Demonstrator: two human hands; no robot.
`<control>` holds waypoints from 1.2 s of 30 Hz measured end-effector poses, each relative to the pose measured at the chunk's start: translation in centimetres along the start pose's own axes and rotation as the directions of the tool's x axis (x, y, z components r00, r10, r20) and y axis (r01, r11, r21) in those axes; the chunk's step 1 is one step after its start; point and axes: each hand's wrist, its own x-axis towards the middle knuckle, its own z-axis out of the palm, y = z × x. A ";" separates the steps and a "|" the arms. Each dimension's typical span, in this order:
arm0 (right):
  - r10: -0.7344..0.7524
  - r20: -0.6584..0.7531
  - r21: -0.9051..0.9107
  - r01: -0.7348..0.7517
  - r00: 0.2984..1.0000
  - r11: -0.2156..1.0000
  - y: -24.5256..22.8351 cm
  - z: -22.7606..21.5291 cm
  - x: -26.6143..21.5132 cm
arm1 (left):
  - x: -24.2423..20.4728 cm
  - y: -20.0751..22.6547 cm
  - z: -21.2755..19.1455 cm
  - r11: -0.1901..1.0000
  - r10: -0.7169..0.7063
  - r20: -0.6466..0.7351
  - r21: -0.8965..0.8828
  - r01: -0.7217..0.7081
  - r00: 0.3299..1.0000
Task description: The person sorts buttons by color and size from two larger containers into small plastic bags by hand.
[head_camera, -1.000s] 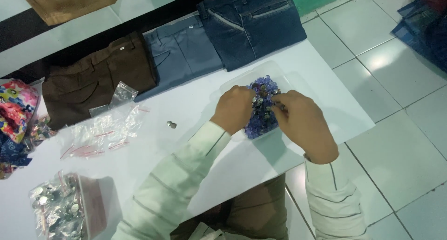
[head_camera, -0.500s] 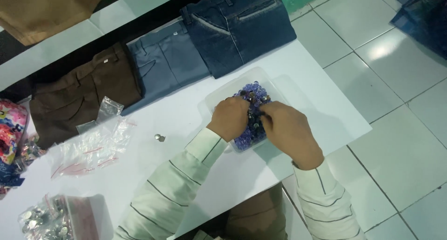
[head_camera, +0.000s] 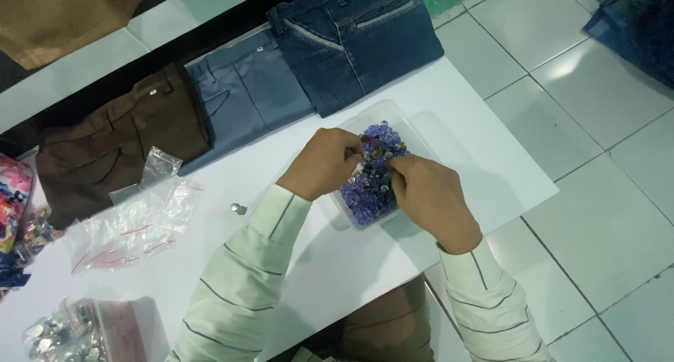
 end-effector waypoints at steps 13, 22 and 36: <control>0.031 -0.221 0.590 0.108 0.975 0.800 -2.6 -2.6 -1.4 | -3.1 2.0 0.7 0.922 0.364 -0.275 -0.026 -0.386 0.890; 0.037 -0.251 0.621 0.132 0.967 0.772 -1.6 -1.4 -1.0 | -3.4 1.3 1.8 0.852 0.072 -0.293 -0.479 -0.212 0.953; 0.027 -0.034 0.184 -0.020 0.999 0.983 -2.7 -2.0 0.9 | -3.6 -1.0 1.9 0.927 0.129 -0.566 -0.223 -0.302 0.814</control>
